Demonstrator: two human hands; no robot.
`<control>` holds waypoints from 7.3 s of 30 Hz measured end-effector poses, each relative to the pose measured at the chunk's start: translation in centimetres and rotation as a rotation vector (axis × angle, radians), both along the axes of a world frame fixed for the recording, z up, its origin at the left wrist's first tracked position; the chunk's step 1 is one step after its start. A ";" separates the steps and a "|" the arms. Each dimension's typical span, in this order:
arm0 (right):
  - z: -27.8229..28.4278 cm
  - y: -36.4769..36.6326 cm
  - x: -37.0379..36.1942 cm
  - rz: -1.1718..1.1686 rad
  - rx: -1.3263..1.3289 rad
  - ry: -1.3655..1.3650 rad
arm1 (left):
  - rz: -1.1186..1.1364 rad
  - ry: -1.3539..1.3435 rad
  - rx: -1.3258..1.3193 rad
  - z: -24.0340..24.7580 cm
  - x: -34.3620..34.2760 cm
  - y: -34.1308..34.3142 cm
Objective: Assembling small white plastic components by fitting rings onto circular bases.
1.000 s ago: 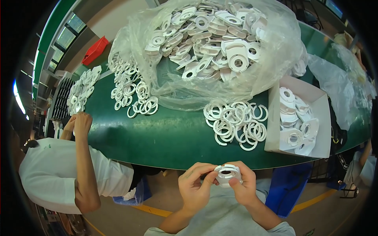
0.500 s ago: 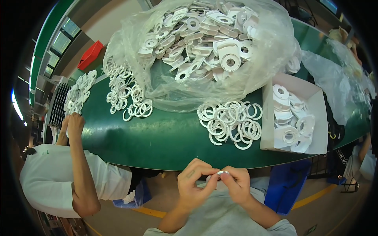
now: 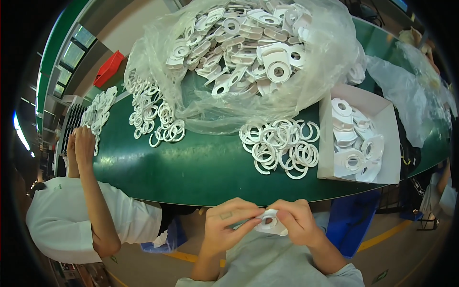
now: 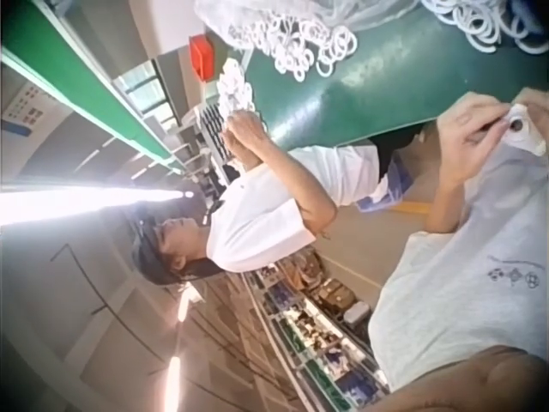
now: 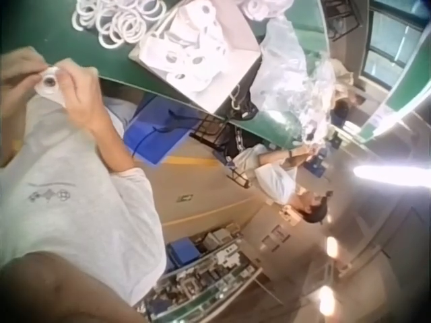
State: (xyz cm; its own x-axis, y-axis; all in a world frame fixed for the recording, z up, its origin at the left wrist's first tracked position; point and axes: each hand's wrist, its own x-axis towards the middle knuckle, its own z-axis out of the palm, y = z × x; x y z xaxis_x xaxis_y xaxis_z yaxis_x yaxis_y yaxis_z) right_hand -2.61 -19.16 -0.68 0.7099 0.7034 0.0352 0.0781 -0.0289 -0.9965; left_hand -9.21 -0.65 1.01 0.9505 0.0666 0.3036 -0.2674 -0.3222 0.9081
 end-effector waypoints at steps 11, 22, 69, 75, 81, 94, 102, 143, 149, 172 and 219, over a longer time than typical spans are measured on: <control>1.0 0.4 -0.4 -0.029 -0.041 -0.116 | 0.050 -0.132 0.165 -0.9 -0.6 -0.7; 2.1 0.6 -0.5 -0.260 0.088 -0.765 | 0.100 -0.449 0.276 0.2 -1.4 -2.2; -0.5 -0.3 -1.8 -0.253 0.103 0.287 | 0.026 0.199 -0.601 -1.7 -0.3 -4.1; 4.6 -8.7 0.7 -0.838 -0.296 -0.449 | 0.091 0.139 -0.237 -1.3 1.6 0.3; 7.3 -14.9 10.2 -0.868 -0.267 -0.157 | 0.328 0.131 -0.079 -2.8 4.6 3.5; 6.3 -21.5 14.4 -1.226 0.103 -0.740 | 0.167 -0.457 0.882 0.7 24.2 2.1; 5.0 -29.0 27.7 -0.817 -0.851 -0.940 | 0.293 -0.600 0.630 0.7 25.1 3.2; 11.0 -26.1 10.0 -1.119 -0.177 -0.133 | 0.444 0.082 -0.524 -3.5 3.5 1.4; 10.8 -17.8 8.3 -0.902 -0.061 -0.061 | 0.251 -0.165 -0.382 -4.8 3.9 0.3; 4.4 0.6 1.7 -0.515 -0.317 -0.770 | 0.020 0.095 -0.789 -2.4 2.6 -3.8; -0.8 4.2 2.3 -0.059 0.259 0.834 | 0.352 0.287 -0.028 1.9 7.3 19.6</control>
